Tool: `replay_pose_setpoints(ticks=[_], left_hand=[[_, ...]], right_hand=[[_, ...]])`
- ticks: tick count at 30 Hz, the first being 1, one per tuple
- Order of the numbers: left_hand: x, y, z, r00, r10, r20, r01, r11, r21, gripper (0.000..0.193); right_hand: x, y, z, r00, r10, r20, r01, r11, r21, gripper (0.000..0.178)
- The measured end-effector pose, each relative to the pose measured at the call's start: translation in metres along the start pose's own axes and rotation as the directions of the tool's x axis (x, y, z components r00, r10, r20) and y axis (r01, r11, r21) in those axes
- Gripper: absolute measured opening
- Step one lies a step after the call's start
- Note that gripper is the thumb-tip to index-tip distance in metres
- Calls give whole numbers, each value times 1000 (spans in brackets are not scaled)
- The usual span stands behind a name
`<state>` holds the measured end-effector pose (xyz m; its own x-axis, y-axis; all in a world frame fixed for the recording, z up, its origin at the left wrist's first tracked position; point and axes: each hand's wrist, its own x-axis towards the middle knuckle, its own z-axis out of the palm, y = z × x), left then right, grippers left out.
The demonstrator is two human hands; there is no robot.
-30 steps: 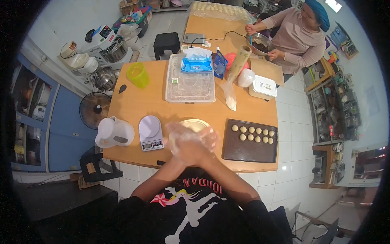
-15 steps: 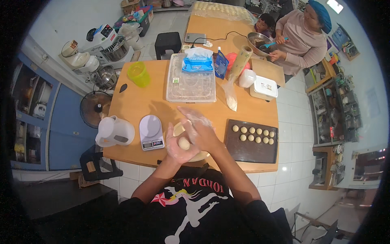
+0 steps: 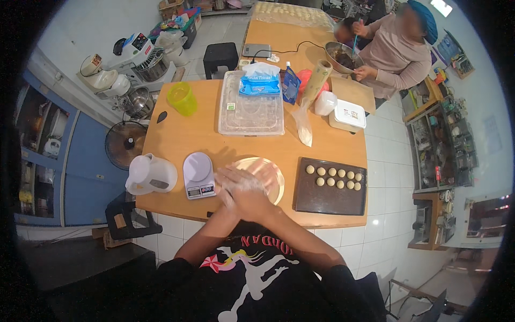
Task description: The person weighs portions of dough on a digital scale, pinches dough from a bowl, and rolls the dough into balls by hand.
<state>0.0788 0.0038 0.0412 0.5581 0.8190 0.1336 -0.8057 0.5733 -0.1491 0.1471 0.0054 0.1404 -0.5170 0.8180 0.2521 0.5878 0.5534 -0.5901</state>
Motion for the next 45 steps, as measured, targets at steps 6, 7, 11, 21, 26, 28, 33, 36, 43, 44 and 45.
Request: replay_pose_setpoints(ticks=[6, 7, 11, 21, 26, 28, 33, 36, 43, 44, 45], left_hand=[[5, -19, 72, 903, 190, -385, -107, 968, 225, 82], [-1, -13, 51, 996, -48, 75, 35, 985, 171, 80], [8, 14, 58, 975, -6, -222, 1, 1000, -21, 89], [0, 13, 73, 930, 29, -365, 23, 990, 136, 85], [-1, -13, 65, 959, 64, -277, -3, 976, 218, 87], [-1, -1, 40, 977, 7, -212, 52, 961, 271, 90], [-4, -7, 61, 992, -105, -69, 116, 975, 190, 100], [-8, 3, 31, 995, -86, 47, 54, 879, 473, 100], [-5, -21, 113, 877, 249, -412, -36, 887, 461, 92], [-2, -14, 96, 879, 243, -409, -32, 888, 460, 92], [-7, 1, 63, 977, 132, -168, -37, 880, 474, 92]], right_hand=[[-17, 17, 25, 984, 179, -6, -175, 957, -232, 37], [-13, 12, 18, 992, 124, -12, -125, 987, -97, 38], [1, -8, -30, 996, 48, 79, -84, 837, 541, 39], [-20, 10, -16, 990, -85, -115, 86, 996, 1, 36], [0, -10, -23, 986, 142, -91, -153, 980, -125, 49], [-11, 2, -3, 996, 45, -73, -40, 996, 75, 48], [-6, -8, 23, 797, 602, 51, -602, 798, -23, 47], [2, -18, -12, 998, -5, -59, 21, 961, 275, 57], [-7, 13, -5, 968, 218, -124, -234, 964, -127, 51], [-4, 5, -6, 967, 221, -129, -237, 963, -131, 51], [-1, -14, -4, 994, 85, -70, -86, 996, -10, 52]])
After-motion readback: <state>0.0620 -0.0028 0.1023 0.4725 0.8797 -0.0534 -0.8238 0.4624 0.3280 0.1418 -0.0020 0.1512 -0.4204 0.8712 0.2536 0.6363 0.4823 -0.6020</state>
